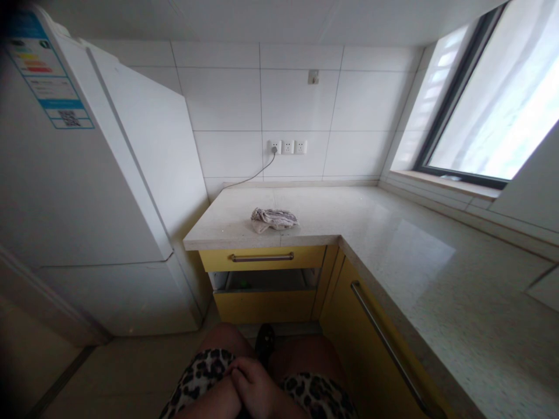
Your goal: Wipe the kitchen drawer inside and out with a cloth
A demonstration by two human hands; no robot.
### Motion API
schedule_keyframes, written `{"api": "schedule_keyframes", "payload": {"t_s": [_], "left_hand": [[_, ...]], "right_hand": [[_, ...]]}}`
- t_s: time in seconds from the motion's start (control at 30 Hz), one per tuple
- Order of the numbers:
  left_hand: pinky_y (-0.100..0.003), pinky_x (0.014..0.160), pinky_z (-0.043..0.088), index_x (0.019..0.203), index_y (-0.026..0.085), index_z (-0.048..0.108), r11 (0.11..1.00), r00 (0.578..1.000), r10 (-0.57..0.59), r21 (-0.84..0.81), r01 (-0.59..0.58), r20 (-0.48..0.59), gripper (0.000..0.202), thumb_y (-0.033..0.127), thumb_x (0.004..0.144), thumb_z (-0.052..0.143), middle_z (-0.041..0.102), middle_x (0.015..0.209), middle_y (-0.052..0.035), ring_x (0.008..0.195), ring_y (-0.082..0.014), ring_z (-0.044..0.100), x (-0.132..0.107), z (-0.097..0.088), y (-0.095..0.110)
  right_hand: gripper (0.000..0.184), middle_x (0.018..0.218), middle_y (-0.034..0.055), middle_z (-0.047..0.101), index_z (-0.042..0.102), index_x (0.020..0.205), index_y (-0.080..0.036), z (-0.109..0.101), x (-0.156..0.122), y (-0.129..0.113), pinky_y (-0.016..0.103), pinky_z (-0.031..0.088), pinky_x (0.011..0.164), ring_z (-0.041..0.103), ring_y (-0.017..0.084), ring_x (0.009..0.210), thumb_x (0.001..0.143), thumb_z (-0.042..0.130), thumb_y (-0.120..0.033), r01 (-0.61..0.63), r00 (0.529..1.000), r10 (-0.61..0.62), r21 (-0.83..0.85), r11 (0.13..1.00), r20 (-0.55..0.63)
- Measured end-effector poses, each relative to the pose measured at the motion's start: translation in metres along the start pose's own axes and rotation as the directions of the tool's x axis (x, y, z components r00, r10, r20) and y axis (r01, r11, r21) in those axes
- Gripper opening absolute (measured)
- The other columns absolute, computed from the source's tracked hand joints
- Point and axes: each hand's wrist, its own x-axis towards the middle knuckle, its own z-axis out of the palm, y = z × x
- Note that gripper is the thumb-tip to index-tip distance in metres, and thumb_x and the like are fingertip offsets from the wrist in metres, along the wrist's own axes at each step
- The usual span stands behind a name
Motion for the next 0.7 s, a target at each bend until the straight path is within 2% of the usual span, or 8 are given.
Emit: {"api": "schedule_keyframes", "payload": {"t_s": [0.2,0.57,0.7], "left_hand": [[-0.029,0.063,0.054,0.058,0.018,0.062,0.998,0.999,0.034,0.048,-0.032,-0.031,0.037,0.038,0.087,0.050,0.067,0.066,-0.0063,0.065,-0.0161,0.064,0.0025,0.0002,-0.0003],[-0.031,0.065,0.054,0.055,0.018,0.063,0.999,0.999,0.031,0.011,-0.031,-0.044,0.033,0.034,0.082,0.055,0.067,0.067,-0.0073,0.066,-0.0187,0.064,0.0053,0.0044,-0.0029],[-0.035,0.069,0.055,0.057,0.017,0.062,0.998,0.995,0.017,-0.056,-0.022,-0.094,0.037,0.036,0.087,0.054,0.065,0.065,-0.0065,0.066,-0.0178,0.063,0.0017,0.0051,-0.0018]], "right_hand": [[0.032,0.107,0.0047,0.072,0.073,0.105,-0.023,-0.0003,0.0000,-0.0023,0.035,0.044,0.097,0.063,0.023,0.107,0.097,0.045,-0.036,0.000,1.000,0.000,-0.012,1.000,-0.008],[0.030,0.106,0.0047,0.073,0.073,0.105,-0.021,0.0004,0.0024,-0.0019,0.033,0.045,0.095,0.064,0.021,0.104,0.096,0.046,-0.032,0.008,1.000,-0.008,0.008,1.000,-0.009],[0.031,0.106,0.0048,0.073,0.073,0.105,-0.021,0.0002,0.0009,-0.0037,0.033,0.045,0.095,0.064,0.022,0.104,0.096,0.046,-0.033,0.001,1.000,-0.001,0.013,1.000,0.000]]}}
